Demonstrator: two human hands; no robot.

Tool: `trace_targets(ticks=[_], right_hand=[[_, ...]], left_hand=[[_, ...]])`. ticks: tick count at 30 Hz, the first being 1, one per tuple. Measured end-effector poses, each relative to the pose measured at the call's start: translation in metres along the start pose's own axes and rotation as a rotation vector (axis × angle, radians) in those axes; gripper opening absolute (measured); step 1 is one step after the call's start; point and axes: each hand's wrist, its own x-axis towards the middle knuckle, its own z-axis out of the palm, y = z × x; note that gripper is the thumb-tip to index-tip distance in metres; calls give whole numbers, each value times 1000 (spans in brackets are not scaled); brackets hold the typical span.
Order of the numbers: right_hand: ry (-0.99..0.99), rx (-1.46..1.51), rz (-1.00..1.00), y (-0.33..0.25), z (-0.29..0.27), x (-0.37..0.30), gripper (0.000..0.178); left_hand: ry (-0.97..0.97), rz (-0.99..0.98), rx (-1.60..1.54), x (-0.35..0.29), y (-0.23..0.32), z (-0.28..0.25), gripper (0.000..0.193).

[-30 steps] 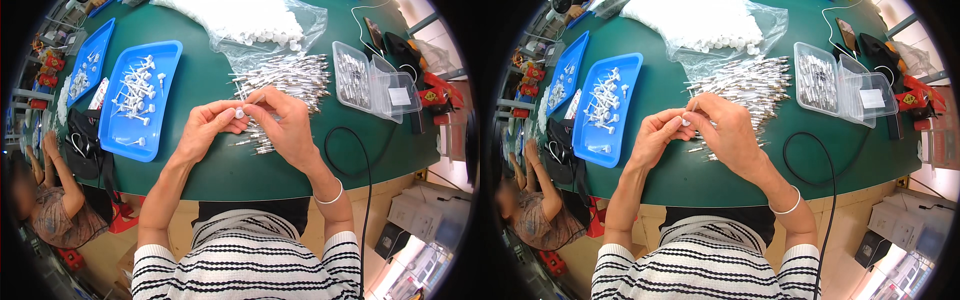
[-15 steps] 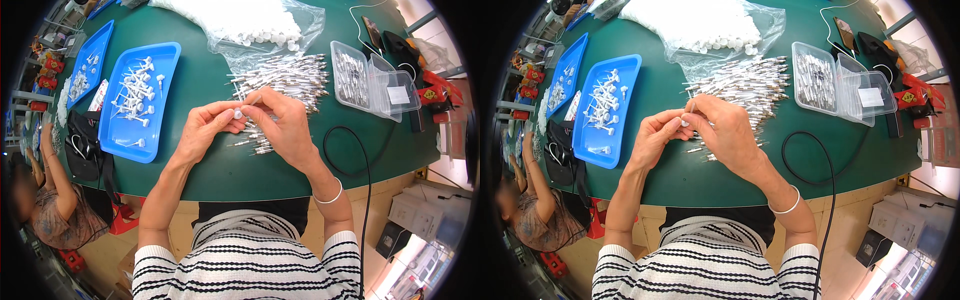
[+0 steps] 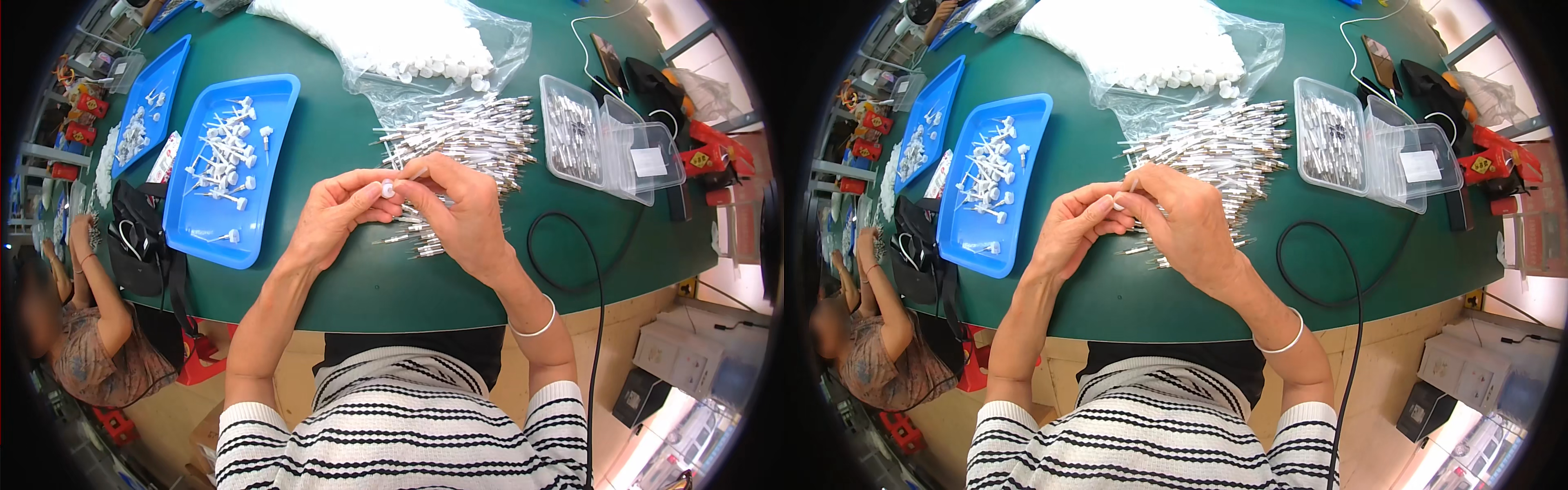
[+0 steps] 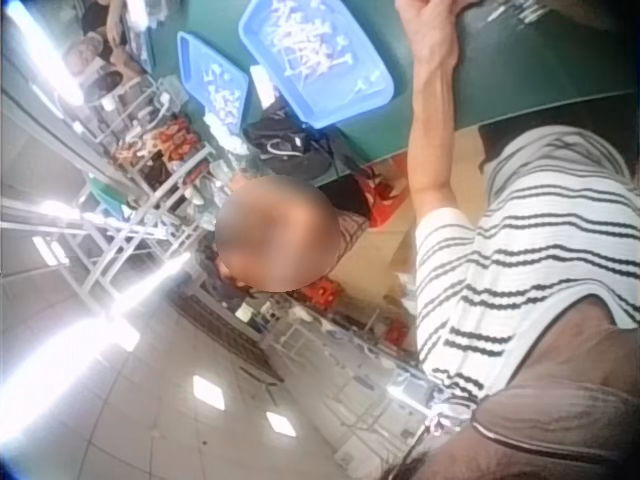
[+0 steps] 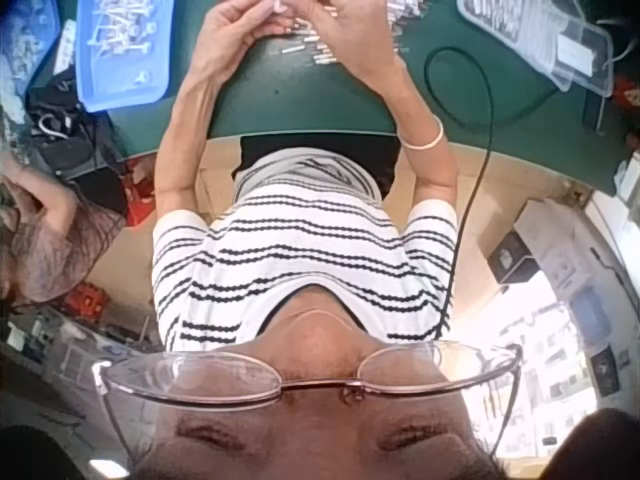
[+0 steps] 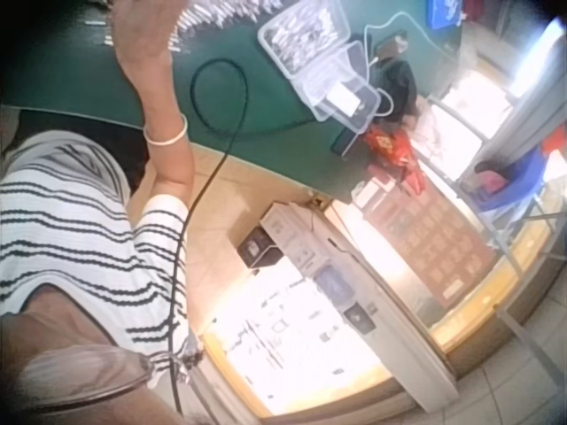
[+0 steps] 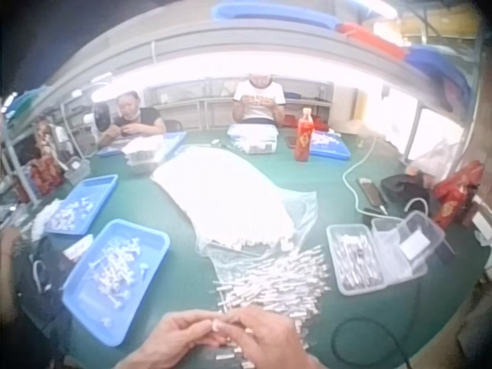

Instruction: The person sits at a green workbench and repeatedly picks up small white plastic caps and silver metal rods. They insert the caps onto the rods by hand and place the assembled units into a blue tray. The person works continuously on this repetitive assembly task throughout the clip.

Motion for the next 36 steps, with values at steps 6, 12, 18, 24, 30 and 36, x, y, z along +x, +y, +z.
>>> trace_targets(ticks=[6,12,18,24,30,36], right_hand=[[24,16,12,-1,1,0,8],[27,55,24,3,3,-1,6],[36,140,82,3,7,-3,6],[48,321,176,4,8,-3,5],[28,308,151,7,7,-3,6],[61,224,87,7,11,-6,5]], left_hand=[[-4,10,-4,0,1,1,27],[-14,-4,-25,0,1,1,27],[5,-2,-92,-1,2,4,24],[2,-20,-152,-2,3,3,21],[9,-16,-165,-2,3,2,22],[21,-24,-241,-4,1,2,22]])
